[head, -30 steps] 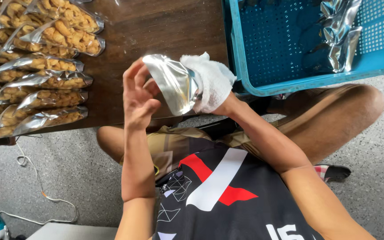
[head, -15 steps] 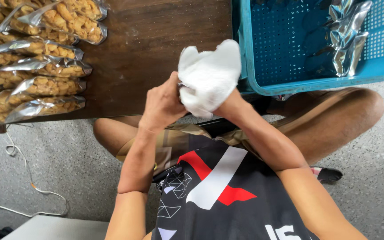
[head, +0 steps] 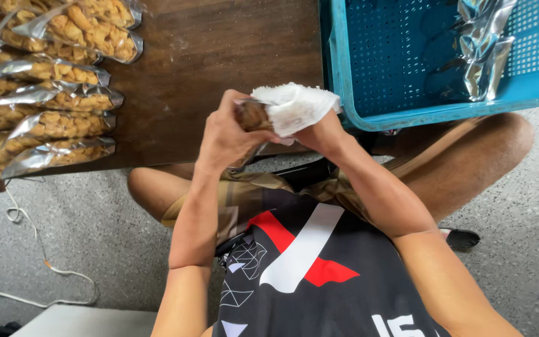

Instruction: The person sits on the floor and wipes the exterior of sealed snack packages with a white cloth. They pick up each package from a blue basket, wipe it, and place it on a wooden table. The process is repeated for multiple packages.

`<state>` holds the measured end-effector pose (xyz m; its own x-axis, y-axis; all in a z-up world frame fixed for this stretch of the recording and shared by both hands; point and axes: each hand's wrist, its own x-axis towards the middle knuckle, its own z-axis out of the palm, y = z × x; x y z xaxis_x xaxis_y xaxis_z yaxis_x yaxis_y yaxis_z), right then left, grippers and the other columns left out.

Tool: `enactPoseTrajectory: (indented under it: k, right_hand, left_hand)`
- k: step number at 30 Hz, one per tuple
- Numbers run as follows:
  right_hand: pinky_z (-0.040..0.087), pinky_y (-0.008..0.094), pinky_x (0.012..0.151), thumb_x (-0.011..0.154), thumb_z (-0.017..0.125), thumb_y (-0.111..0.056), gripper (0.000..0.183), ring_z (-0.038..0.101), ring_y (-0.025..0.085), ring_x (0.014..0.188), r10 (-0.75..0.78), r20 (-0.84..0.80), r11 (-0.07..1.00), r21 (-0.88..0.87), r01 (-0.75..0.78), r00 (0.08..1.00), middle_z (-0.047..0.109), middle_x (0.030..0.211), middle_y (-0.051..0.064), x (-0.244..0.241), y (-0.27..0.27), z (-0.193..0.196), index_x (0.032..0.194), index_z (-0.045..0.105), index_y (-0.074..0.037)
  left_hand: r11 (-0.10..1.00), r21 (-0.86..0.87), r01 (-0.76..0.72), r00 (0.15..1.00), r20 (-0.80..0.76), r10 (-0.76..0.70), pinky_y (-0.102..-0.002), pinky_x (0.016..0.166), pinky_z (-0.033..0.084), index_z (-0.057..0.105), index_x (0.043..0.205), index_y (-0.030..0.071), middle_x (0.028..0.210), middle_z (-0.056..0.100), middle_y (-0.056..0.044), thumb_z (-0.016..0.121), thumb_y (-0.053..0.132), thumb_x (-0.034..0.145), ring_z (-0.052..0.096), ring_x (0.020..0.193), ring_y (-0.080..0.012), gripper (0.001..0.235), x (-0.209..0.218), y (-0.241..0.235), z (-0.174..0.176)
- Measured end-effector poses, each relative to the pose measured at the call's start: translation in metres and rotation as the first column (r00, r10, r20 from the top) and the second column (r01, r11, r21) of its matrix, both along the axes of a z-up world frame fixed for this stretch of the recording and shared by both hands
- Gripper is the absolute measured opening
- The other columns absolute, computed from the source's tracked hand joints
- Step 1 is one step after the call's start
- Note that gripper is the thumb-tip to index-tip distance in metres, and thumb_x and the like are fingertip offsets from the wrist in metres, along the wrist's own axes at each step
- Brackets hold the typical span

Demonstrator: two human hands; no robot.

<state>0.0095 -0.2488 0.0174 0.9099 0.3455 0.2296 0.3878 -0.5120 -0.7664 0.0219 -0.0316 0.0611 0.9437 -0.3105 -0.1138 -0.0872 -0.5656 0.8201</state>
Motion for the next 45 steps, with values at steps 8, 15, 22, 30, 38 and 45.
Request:
enactPoseTrajectory:
  k: [8,15,22,30,38,45]
  right_hand:
    - [0.057,0.036,0.086,0.088,0.066,0.006,0.029,0.072,0.030,0.099,-0.100,-0.278,0.894,0.395,0.209,0.955,0.073,0.108,0.015,-0.014,-0.006,-0.027,0.116,0.068,-0.003]
    - [0.054,0.038,0.095,0.085,0.066,0.008,0.039,0.068,0.032,0.109,-0.062,-0.142,0.942,0.317,0.105,0.988,0.070,0.118,0.017,-0.020,-0.005,-0.019,0.123,0.067,-0.002]
    - [0.051,0.040,0.096,0.081,0.074,0.004,0.046,0.066,0.036,0.109,-0.012,-0.101,0.956,0.292,0.041,0.995,0.068,0.119,0.018,-0.020,-0.004,0.032,0.126,0.065,-0.001]
    - [0.056,0.036,0.085,0.084,0.074,0.001,0.035,0.071,0.029,0.098,-0.072,-0.165,0.967,0.231,0.109,0.984,0.071,0.107,0.014,-0.027,-0.007,0.035,0.118,0.067,-0.002]
    - [0.054,0.041,0.076,0.092,0.075,-0.007,0.017,0.070,0.034,0.092,-0.148,-0.058,0.979,-0.148,0.139,0.987,0.072,0.100,0.014,-0.008,-0.001,0.032,0.108,0.072,-0.008]
    - [0.055,0.042,0.070,0.078,0.074,-0.008,0.047,0.067,0.037,0.085,0.047,-0.105,0.999,0.017,-0.045,0.993,0.068,0.099,0.017,-0.007,0.001,0.071,0.123,0.063,-0.001]
  left_hand:
    - [0.867,-0.463,-0.185,0.910,0.253,0.329,-0.042,0.121,0.050,0.056,0.121,0.000,0.151,0.054,-0.019,0.087,0.036,0.096,0.057,0.141,-0.0307,0.054,0.004,0.001,-0.041]
    - [0.904,-0.140,-0.404,0.915,-0.042,0.402,-0.034,0.089,0.060,0.074,0.086,-0.001,0.153,0.053,-0.019,0.080,0.026,0.087,0.073,0.116,-0.0254,0.027,-0.001,-0.014,-0.012]
    - [0.780,-0.490,-0.390,0.920,-0.248,0.304,-0.029,0.091,0.058,0.079,0.096,-0.003,0.148,0.059,-0.018,0.074,0.007,0.090,0.068,0.118,-0.0181,0.012,0.016,-0.013,-0.010]
    - [0.858,-0.489,-0.157,0.974,0.068,0.217,-0.027,0.078,0.059,0.075,0.096,-0.003,0.123,0.059,-0.005,0.077,0.017,0.100,0.067,0.104,-0.0118,0.020,0.006,-0.031,-0.024]
    - [0.967,-0.233,0.108,0.876,0.482,0.018,-0.032,0.075,0.055,0.065,0.106,-0.001,0.121,0.057,-0.005,0.060,0.033,0.112,0.065,0.091,-0.0164,0.035,0.004,-0.033,-0.043]
    - [0.967,-0.233,-0.107,0.942,0.287,0.173,-0.033,0.067,0.056,0.064,0.099,-0.003,0.114,0.059,-0.009,0.054,0.035,0.107,0.069,0.081,-0.0181,0.040,0.006,-0.030,-0.045]
